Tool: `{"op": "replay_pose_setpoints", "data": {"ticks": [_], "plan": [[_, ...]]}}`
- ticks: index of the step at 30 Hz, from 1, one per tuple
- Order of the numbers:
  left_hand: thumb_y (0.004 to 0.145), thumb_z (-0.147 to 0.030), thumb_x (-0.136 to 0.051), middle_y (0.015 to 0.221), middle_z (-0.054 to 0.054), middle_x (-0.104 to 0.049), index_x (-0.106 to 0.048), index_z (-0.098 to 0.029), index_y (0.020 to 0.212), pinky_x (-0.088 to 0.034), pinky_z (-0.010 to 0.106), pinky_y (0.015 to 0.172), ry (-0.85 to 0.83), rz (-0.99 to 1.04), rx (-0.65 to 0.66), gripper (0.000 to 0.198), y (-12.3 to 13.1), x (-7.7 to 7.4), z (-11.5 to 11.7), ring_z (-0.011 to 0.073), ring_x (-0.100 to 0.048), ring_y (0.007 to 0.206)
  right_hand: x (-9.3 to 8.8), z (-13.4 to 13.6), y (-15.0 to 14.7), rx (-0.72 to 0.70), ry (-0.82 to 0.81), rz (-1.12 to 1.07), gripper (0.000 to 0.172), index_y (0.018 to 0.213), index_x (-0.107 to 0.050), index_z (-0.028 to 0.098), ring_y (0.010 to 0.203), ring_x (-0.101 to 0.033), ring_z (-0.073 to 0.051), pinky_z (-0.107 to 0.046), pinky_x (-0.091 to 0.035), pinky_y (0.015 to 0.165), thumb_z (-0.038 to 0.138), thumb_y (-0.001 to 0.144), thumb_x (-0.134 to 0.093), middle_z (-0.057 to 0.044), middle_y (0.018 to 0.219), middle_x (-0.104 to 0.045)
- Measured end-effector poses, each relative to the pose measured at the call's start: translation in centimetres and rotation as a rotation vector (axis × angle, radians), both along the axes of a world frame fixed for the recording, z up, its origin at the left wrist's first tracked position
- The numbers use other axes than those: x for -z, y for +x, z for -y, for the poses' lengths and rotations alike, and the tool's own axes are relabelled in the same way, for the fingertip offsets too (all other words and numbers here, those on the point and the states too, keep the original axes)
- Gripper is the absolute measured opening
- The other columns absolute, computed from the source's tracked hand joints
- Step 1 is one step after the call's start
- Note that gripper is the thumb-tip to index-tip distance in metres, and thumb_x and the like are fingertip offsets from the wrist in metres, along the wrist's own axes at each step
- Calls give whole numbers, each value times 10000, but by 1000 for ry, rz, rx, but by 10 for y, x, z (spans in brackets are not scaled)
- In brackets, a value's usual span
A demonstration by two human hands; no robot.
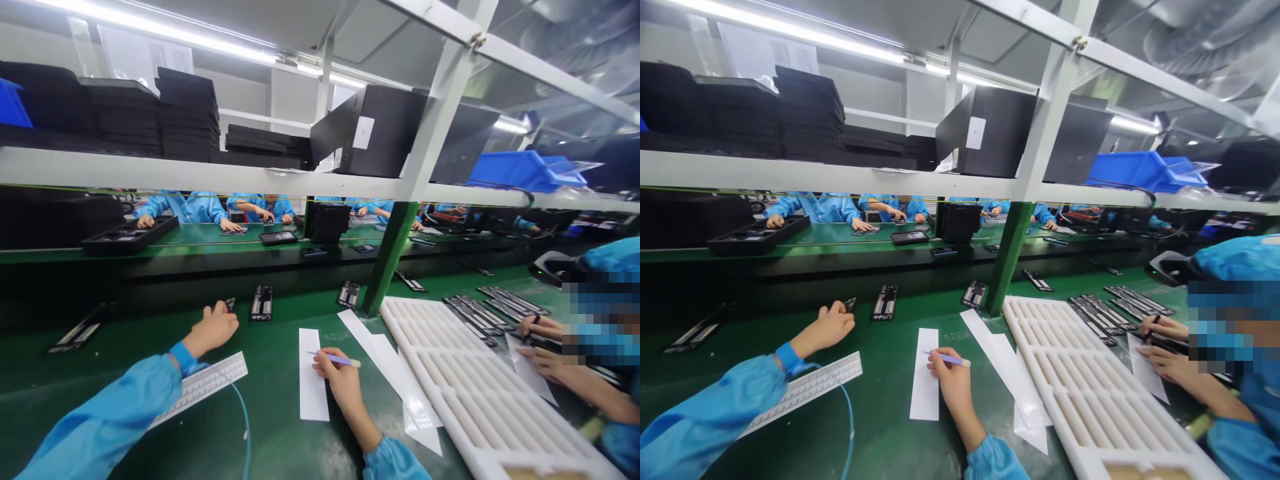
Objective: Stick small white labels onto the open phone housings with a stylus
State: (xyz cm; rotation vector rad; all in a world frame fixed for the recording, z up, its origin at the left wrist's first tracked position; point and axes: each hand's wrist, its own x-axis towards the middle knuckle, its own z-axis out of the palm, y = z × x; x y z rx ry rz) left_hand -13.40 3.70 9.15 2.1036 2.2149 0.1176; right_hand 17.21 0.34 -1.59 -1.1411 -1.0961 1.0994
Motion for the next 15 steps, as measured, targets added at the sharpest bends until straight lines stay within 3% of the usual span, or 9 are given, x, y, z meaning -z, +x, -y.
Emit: {"op": "replay_pose_setpoints", "data": {"ticks": [3,6,8,12,15], "plan": [[919,-320,-364,1296,96,-438,-650,-255,943,-495,428,715,1,-25,124,294,40,6,70,332,-417,1160,-1,-2,4,9,-10,7,518,849,-685,145,694,-737,-261,-312,-585,609,628,681,-762,-114,759,-752],[884,-250,-356,1378,93,-421,-641,-278,1007,-505,462,731,-45,-74,292,312,82,26,133,354,-393,1232,-1,-7,8,37,0,52,495,819,-686,151,683,-733,-265,-327,-591,622,625,692,-754,-105,717,-747],[856,-242,-389,1399,90,-433,-644,-293,1025,-501,517,754,-143,-69,360,310,103,44,159,377,-389,1262,-1,-11,11,37,-2,100,497,787,-684,155,652,-725,-267,-334,-591,597,638,688,-745,-99,679,-738],[882,-271,-427,1413,109,-456,-635,-330,1146,-488,566,766,-191,-44,387,341,124,68,170,408,-401,1281,-3,-17,20,32,-16,179,496,728,-679,162,601,-713,-264,-331,-586,547,653,686,-728,-94,636,-727],[917,-401,-485,1386,140,-489,-487,-395,1374,-455,613,789,-66,-42,378,458,133,67,154,416,-477,1201,-3,-18,24,74,-28,173,484,738,-678,164,609,-720,-262,-321,-590,543,643,690,-729,-96,649,-735]]}}
